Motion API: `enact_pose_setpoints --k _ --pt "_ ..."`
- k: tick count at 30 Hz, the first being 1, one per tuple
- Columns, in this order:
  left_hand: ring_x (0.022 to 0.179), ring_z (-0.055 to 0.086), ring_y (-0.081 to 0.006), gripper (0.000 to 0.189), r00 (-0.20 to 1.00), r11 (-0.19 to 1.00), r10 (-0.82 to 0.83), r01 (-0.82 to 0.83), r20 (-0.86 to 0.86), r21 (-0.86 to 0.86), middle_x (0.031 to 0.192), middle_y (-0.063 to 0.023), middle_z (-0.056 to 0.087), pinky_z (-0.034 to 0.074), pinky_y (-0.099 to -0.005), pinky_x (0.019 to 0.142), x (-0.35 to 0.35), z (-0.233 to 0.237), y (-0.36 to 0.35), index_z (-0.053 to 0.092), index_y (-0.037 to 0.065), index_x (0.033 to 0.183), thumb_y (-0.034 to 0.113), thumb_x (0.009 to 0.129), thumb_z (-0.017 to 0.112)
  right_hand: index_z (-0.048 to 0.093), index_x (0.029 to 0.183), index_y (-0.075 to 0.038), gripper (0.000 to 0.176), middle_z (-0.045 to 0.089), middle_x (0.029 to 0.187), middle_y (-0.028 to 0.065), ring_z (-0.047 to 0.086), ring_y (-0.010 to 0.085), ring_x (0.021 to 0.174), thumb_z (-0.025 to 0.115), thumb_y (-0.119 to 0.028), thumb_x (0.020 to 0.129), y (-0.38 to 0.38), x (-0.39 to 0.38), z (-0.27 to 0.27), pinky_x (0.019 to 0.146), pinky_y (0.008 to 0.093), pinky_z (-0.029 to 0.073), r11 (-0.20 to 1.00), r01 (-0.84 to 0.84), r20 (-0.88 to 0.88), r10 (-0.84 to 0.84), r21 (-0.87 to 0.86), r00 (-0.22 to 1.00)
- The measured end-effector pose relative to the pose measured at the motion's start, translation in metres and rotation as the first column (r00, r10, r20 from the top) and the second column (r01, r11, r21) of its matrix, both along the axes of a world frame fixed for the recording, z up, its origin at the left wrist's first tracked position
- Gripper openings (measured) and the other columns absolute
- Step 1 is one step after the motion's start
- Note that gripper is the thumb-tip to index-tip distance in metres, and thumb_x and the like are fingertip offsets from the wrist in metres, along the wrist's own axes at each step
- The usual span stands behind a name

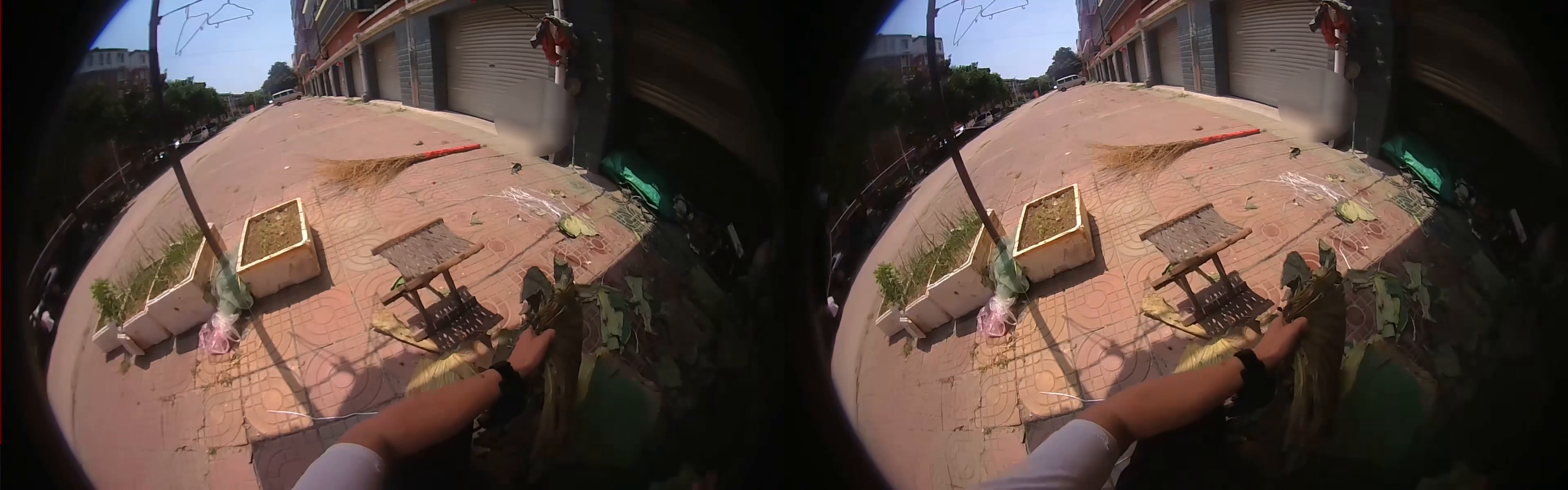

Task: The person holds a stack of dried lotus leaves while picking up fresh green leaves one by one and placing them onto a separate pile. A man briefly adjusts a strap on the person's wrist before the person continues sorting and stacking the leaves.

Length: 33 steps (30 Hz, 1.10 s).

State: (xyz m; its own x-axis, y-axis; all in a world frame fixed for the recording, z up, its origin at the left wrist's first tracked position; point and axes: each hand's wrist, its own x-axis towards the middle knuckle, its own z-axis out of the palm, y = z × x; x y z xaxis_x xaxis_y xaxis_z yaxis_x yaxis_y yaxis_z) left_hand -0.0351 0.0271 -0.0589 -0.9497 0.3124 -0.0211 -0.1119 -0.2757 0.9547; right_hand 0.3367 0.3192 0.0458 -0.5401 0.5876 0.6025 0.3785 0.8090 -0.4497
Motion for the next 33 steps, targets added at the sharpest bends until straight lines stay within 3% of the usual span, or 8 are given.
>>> enact_pose_setpoints --k 2,3,6,10,14,19,28,33 --pt "0.073 0.063 -0.0185 0.032 0.977 0.974 -0.183 0.166 0.109 0.153 0.087 -0.0098 0.064 0.051 -0.0297 0.065 0.013 0.024 -0.005 0.057 -0.006 0.103 0.020 0.085 0.048 0.041 0.135 -0.005 0.060 0.044 0.136 0.0165 0.044 0.0286 0.124 0.061 -0.035 0.087 -0.035 -0.050 0.021 0.101 0.0388 0.035 0.755 -0.244 -0.037 0.280 -0.609 0.959" --pt "0.076 0.063 -0.0195 0.031 0.986 0.981 -0.135 0.119 0.101 0.153 0.090 -0.0113 0.065 0.051 -0.0307 0.068 0.021 0.036 -0.005 0.056 -0.007 0.103 0.017 0.085 0.048 0.037 0.135 0.000 0.068 0.041 0.135 0.0200 0.045 0.0277 0.122 0.070 -0.017 0.078 -0.006 -0.068 -0.009 0.101 0.0371 0.037 0.631 -0.387 -0.137 0.407 -0.672 0.903" --pt "0.070 0.064 -0.0205 0.034 0.992 0.999 -0.045 0.044 0.117 0.008 0.086 -0.0127 0.065 0.052 -0.0311 0.068 0.011 0.015 -0.001 0.059 -0.007 0.099 0.020 0.080 0.053 0.054 0.122 -0.001 0.043 0.059 0.116 0.0146 0.057 0.0204 0.105 0.066 -0.011 0.082 -0.055 -0.148 0.019 0.086 0.0316 0.047 0.506 -0.534 -0.030 0.707 -0.678 0.707" --pt "0.073 0.064 -0.0207 0.034 0.966 0.993 -0.112 0.118 0.231 -0.010 0.091 -0.0137 0.065 0.052 -0.0313 0.070 0.033 0.058 -0.005 0.058 -0.007 0.102 0.016 0.078 0.054 0.038 0.135 0.001 0.081 0.046 0.133 0.0218 0.045 0.0316 0.123 0.070 -0.044 0.076 -0.089 -0.225 0.000 0.100 0.0376 0.038 0.520 -0.601 0.189 0.829 -0.607 0.527" --pt "0.078 0.062 -0.0156 0.033 0.974 0.982 -0.184 0.189 0.133 -0.027 0.092 -0.0110 0.064 0.050 -0.0285 0.068 0.026 0.041 0.003 0.057 -0.007 0.106 0.019 0.084 0.058 0.020 0.141 0.005 0.106 0.038 0.136 0.0296 0.040 0.0343 0.127 0.073 -0.053 0.070 -0.130 -0.261 -0.052 0.102 0.0375 0.035 0.457 -0.565 0.087 0.823 -0.687 0.561" --pt "0.088 0.060 -0.0135 0.039 0.970 0.970 -0.241 0.240 0.021 0.048 0.100 -0.0095 0.063 0.050 -0.0278 0.077 0.027 0.046 0.007 0.055 -0.005 0.110 0.019 0.083 0.069 0.020 0.140 0.007 0.089 0.047 0.129 0.0265 0.048 0.0284 0.120 0.064 -0.044 0.083 -0.141 -0.271 -0.071 0.099 0.0336 0.038 0.525 -0.540 0.105 0.774 -0.658 0.624" --pt "0.088 0.060 -0.0139 0.035 0.972 0.974 -0.225 0.226 0.072 0.004 0.101 -0.0060 0.062 0.050 -0.0287 0.078 0.021 0.039 -0.001 0.053 -0.001 0.112 0.015 0.084 0.066 0.030 0.138 0.004 0.073 0.045 0.133 0.0231 0.043 0.0275 0.125 0.047 -0.049 0.091 -0.127 -0.282 -0.080 0.103 0.0305 0.031 0.178 -0.564 -0.243 0.769 -0.806 0.591" --pt "0.086 0.060 -0.0138 0.028 0.984 0.984 -0.179 0.179 0.000 -0.015 0.099 -0.0073 0.063 0.049 -0.0284 0.076 0.018 0.026 -0.001 0.055 -0.002 0.110 0.008 0.084 0.057 0.032 0.138 0.003 0.072 0.048 0.130 0.0235 0.047 0.0282 0.122 0.049 -0.048 0.090 -0.144 -0.272 -0.075 0.100 0.0318 0.036 0.410 -0.668 -0.079 0.815 -0.621 0.574"
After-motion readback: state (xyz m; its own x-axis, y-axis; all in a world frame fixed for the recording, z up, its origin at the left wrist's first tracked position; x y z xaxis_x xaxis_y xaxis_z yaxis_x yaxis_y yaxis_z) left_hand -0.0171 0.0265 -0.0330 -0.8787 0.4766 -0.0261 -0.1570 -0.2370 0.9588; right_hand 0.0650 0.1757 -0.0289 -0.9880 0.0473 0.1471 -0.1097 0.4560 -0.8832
